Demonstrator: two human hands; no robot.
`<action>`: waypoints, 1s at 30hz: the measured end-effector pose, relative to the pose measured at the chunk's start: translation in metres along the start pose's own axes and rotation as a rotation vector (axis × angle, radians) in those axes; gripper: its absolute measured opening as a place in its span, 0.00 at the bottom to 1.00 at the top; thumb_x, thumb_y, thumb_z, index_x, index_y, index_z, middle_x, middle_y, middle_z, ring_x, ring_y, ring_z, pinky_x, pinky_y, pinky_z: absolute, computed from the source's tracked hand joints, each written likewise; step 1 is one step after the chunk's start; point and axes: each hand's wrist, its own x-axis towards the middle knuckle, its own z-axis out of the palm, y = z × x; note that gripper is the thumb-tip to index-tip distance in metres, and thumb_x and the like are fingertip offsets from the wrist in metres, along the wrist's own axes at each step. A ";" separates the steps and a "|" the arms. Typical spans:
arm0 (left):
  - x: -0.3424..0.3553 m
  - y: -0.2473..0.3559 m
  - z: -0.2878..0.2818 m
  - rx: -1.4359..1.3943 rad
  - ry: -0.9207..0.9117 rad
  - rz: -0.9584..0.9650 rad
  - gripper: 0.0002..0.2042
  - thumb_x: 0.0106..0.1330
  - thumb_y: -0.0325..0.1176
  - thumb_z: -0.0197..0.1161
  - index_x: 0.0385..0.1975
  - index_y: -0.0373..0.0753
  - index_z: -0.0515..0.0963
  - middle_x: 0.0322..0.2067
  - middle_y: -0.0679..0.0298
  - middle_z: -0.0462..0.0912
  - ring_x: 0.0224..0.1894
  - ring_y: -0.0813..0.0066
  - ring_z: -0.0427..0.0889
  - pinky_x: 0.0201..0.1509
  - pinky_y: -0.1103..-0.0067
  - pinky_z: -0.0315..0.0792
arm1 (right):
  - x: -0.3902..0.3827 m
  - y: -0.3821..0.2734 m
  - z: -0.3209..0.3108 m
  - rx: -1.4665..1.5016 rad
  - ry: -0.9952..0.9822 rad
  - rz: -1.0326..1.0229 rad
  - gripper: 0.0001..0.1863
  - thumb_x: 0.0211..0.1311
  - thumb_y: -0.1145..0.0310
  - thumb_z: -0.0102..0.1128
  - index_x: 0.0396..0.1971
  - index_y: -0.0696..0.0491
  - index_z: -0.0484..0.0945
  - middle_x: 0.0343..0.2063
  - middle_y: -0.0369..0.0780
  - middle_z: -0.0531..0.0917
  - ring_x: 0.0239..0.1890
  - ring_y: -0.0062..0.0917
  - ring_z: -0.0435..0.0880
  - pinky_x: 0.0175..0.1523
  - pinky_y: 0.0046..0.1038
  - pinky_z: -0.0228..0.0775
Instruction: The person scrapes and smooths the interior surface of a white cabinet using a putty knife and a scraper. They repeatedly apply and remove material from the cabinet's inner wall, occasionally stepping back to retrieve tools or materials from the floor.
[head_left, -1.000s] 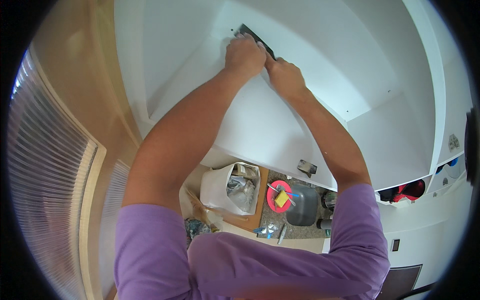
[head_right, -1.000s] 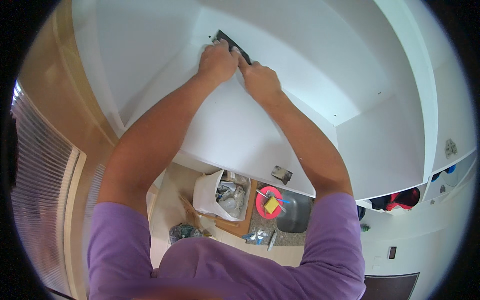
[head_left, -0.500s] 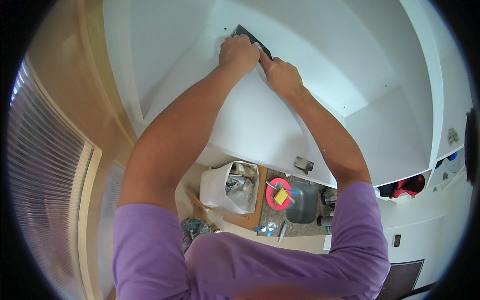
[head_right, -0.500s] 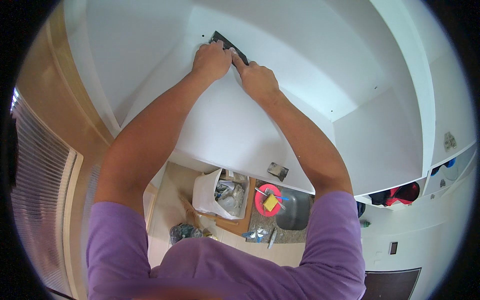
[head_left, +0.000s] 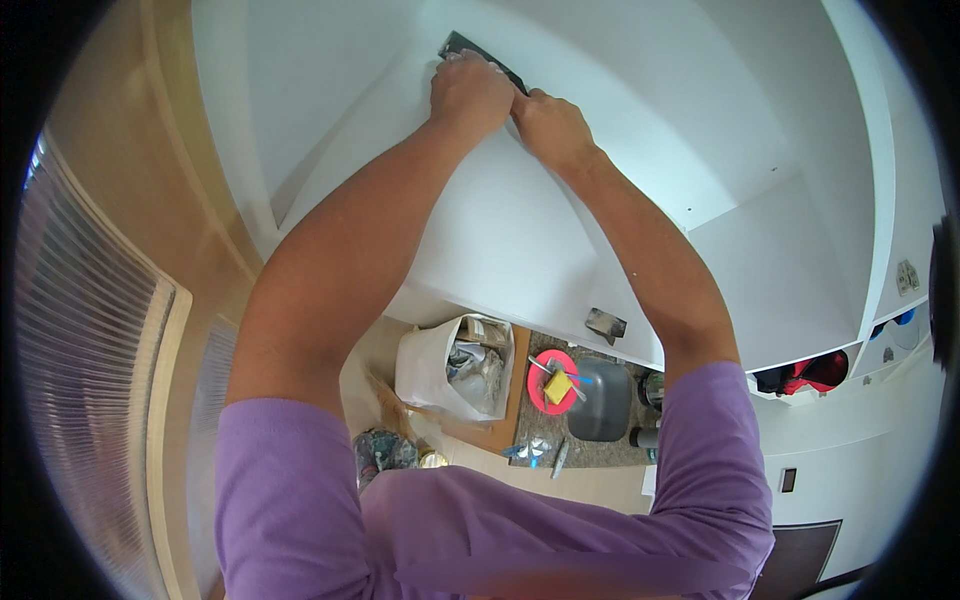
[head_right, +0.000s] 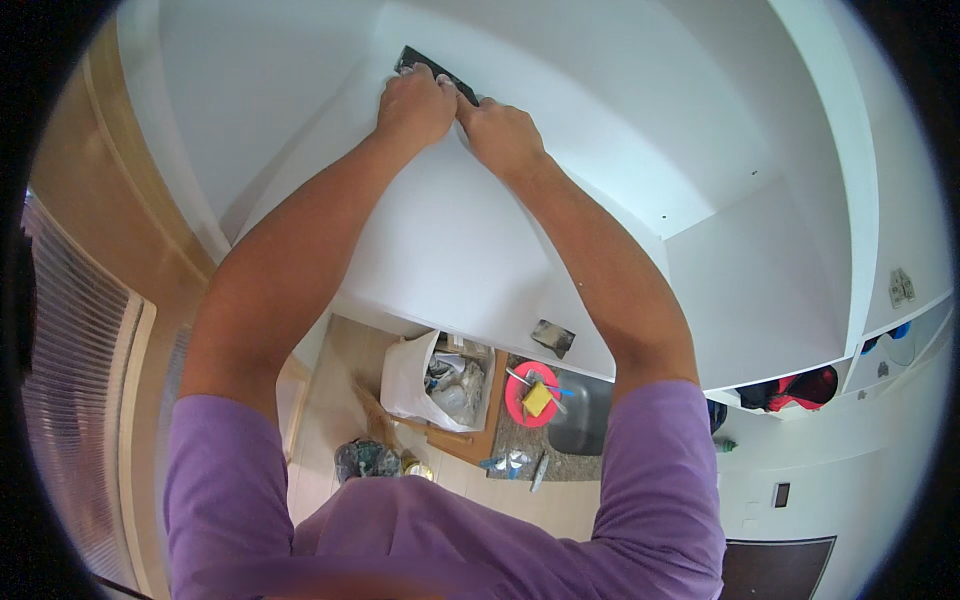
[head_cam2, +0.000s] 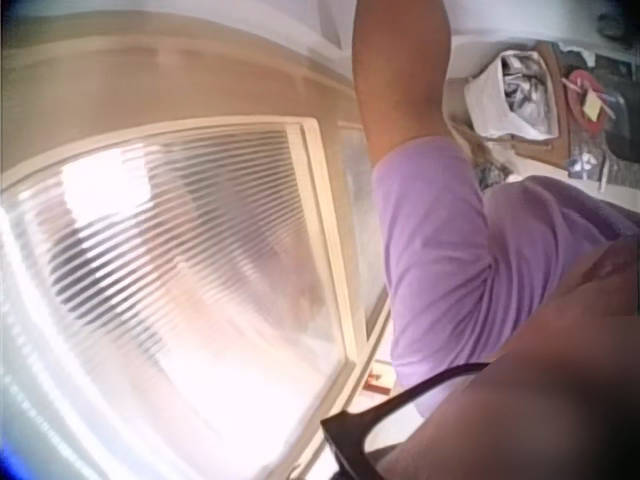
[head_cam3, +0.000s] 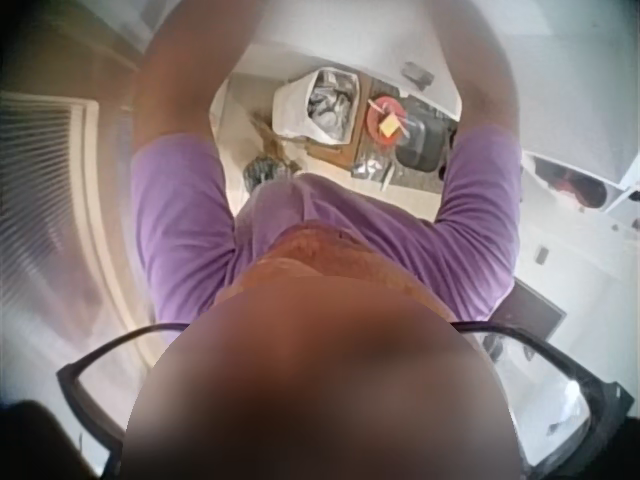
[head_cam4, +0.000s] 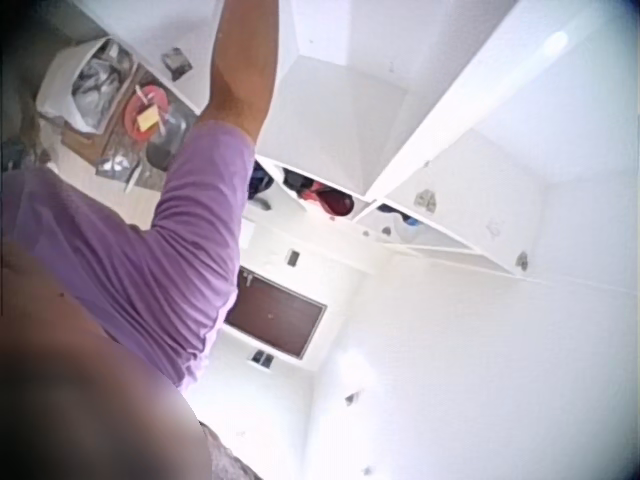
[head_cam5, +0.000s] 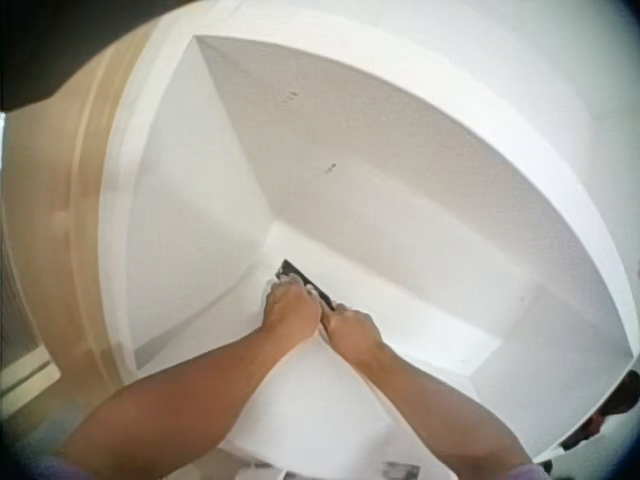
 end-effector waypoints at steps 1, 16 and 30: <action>-0.001 0.005 -0.005 -0.026 -0.096 -0.032 0.22 0.75 0.42 0.50 0.49 0.24 0.77 0.51 0.41 0.81 0.56 0.47 0.79 0.62 0.62 0.74 | -0.007 0.001 0.003 0.019 -0.005 0.012 0.28 0.69 0.71 0.54 0.69 0.42 0.69 0.27 0.46 0.84 0.28 0.43 0.87 0.34 0.43 0.82; 0.007 0.005 -0.007 0.012 -0.049 -0.036 0.22 0.75 0.41 0.51 0.53 0.25 0.75 0.55 0.41 0.79 0.58 0.50 0.79 0.64 0.64 0.73 | 0.005 -0.003 -0.003 -0.005 -0.028 0.027 0.26 0.70 0.69 0.54 0.68 0.44 0.69 0.29 0.47 0.85 0.30 0.44 0.87 0.35 0.43 0.82; 0.002 -0.005 -0.014 0.228 -0.179 -0.201 0.33 0.71 0.40 0.49 0.76 0.35 0.56 0.65 0.44 0.69 0.67 0.49 0.66 0.69 0.58 0.58 | -0.138 0.033 -0.076 -0.070 0.183 0.218 0.32 0.73 0.64 0.60 0.74 0.33 0.63 0.24 0.40 0.80 0.18 0.34 0.82 0.24 0.37 0.77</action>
